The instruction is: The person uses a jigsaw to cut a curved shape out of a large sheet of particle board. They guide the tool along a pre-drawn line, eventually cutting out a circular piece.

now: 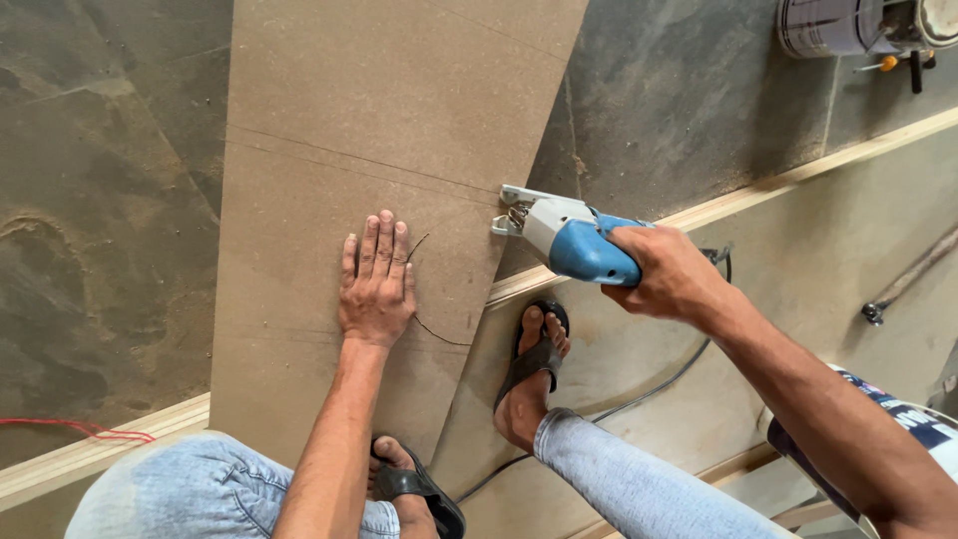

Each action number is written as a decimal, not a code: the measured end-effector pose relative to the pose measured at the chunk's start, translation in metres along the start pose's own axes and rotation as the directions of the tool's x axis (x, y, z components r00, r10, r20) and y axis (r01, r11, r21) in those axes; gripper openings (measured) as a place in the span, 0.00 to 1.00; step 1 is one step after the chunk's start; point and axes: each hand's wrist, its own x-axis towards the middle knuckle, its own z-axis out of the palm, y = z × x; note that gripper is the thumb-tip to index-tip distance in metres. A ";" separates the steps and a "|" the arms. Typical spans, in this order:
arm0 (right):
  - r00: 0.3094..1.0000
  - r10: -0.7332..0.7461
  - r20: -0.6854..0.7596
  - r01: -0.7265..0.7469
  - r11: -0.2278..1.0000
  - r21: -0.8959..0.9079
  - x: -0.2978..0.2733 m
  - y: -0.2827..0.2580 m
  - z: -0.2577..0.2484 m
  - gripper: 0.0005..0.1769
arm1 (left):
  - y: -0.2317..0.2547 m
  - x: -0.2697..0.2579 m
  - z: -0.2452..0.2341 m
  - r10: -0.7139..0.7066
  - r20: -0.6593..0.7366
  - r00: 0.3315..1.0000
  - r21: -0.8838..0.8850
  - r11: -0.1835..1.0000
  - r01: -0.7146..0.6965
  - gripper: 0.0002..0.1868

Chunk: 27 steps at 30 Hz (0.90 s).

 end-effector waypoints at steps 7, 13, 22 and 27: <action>0.999 0.047 0.002 -0.047 0.999 0.021 -0.001 -0.005 0.002 0.13 | 0.000 0.000 0.000 0.007 -0.026 1.000 -0.007 1.000 -0.007 0.32; 0.999 0.047 0.009 -0.047 0.998 0.029 0.000 -0.006 0.002 0.12 | -0.001 -0.002 0.004 0.002 0.004 1.000 0.024 1.000 -0.002 0.32; 1.000 0.008 0.004 -0.008 1.000 -0.002 0.001 -0.004 0.002 0.14 | -0.001 -0.003 0.006 -0.005 0.026 1.000 0.037 0.999 0.004 0.32; 1.000 -0.008 -0.016 0.008 1.000 -0.007 0.002 -0.006 0.001 0.14 | -0.001 -0.002 0.005 0.001 0.011 1.000 0.033 0.999 -0.002 0.32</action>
